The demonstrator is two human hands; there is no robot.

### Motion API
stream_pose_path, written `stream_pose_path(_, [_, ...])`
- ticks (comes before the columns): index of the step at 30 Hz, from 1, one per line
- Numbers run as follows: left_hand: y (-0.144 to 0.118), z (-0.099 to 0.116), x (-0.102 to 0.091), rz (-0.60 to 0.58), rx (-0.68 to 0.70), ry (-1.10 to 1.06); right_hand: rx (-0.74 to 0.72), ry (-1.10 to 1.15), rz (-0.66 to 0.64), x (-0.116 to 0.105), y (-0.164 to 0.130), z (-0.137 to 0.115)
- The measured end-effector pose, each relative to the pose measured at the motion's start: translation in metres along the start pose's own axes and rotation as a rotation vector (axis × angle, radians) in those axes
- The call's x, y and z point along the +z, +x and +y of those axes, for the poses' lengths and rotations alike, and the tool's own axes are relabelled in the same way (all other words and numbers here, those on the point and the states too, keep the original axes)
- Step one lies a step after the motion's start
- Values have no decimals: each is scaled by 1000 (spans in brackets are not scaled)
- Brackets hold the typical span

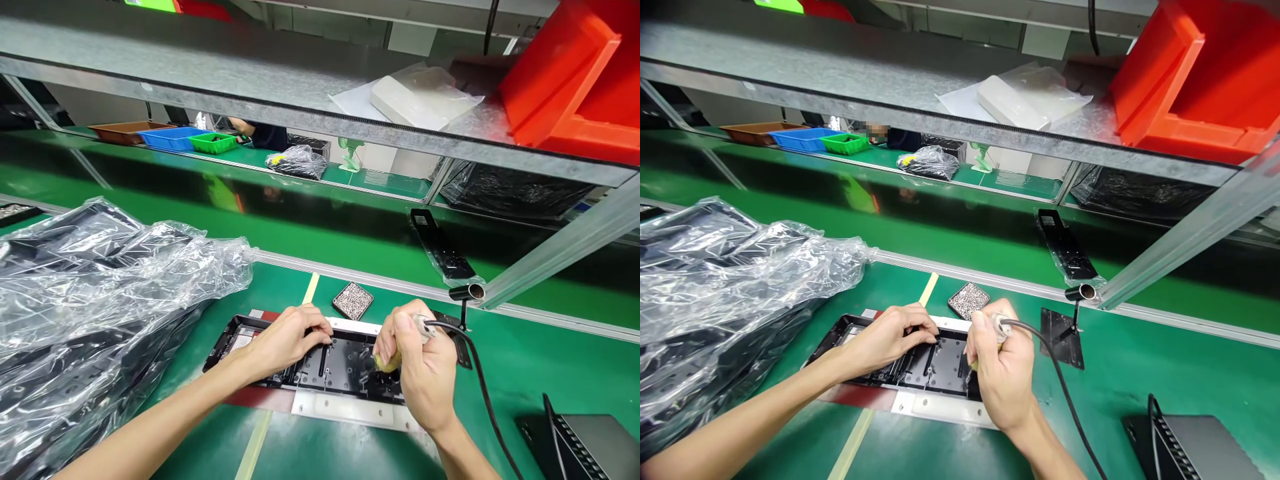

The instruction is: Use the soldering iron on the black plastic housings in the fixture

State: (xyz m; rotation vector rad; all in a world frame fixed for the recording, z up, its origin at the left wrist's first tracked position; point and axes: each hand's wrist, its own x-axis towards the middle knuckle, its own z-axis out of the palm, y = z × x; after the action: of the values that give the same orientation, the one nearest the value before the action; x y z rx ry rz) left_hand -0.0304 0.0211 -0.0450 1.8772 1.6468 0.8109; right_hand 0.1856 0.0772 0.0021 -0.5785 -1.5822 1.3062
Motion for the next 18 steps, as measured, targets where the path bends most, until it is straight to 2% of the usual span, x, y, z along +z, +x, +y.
stream_pose_path(3, [0, -6, 5, -53, 134, 86, 2, -13, 3, -1, -1, 0])
stream_pose_path(7, [3, -11, 8, -87, 237, 184, 3, -24, 3, -1, -2, 1])
stream_pose_path(14, [3, -10, 7, -100, 293, 189, -12, -60, 16, -3, -1, 4])
stream_pose_path(18, [1, -13, 9, -64, 325, 151, -1, -56, 17, -3, -1, 4])
